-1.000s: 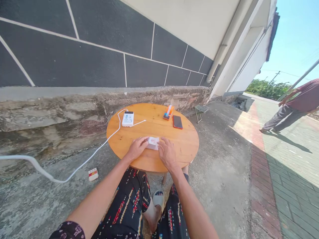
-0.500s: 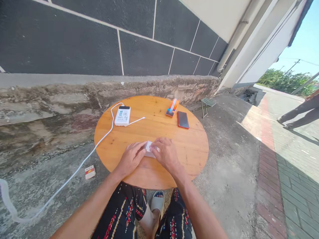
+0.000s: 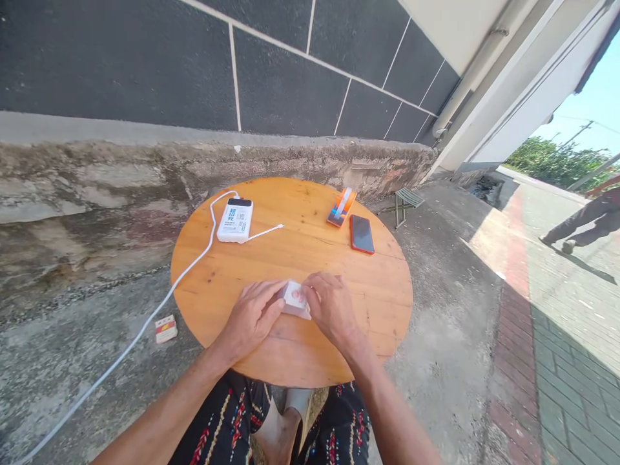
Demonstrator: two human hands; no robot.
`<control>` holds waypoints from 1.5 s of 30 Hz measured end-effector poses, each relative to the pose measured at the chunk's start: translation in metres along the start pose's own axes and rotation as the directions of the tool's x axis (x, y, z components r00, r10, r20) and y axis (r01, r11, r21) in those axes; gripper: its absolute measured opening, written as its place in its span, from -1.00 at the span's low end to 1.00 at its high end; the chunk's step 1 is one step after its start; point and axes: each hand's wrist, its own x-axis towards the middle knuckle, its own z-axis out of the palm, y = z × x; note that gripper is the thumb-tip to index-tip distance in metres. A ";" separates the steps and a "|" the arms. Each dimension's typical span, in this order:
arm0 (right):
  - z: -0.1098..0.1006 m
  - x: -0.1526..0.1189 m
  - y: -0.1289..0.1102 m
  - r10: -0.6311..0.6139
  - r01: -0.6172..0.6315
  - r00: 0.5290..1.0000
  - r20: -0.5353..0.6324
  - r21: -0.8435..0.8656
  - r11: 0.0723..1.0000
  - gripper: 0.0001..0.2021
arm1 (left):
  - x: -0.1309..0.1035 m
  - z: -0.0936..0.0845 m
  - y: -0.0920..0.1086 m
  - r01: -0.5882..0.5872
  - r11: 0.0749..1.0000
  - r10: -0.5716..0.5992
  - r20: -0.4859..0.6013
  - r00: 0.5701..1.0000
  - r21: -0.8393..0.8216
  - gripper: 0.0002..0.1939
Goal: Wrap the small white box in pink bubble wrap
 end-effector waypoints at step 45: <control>-0.035 0.050 -0.010 0.280 -0.274 0.959 -0.034 0.133 0.953 -0.82 | -0.009 0.001 0.000 -0.134 0.990 0.132 -0.052 0.990 -0.039 -0.52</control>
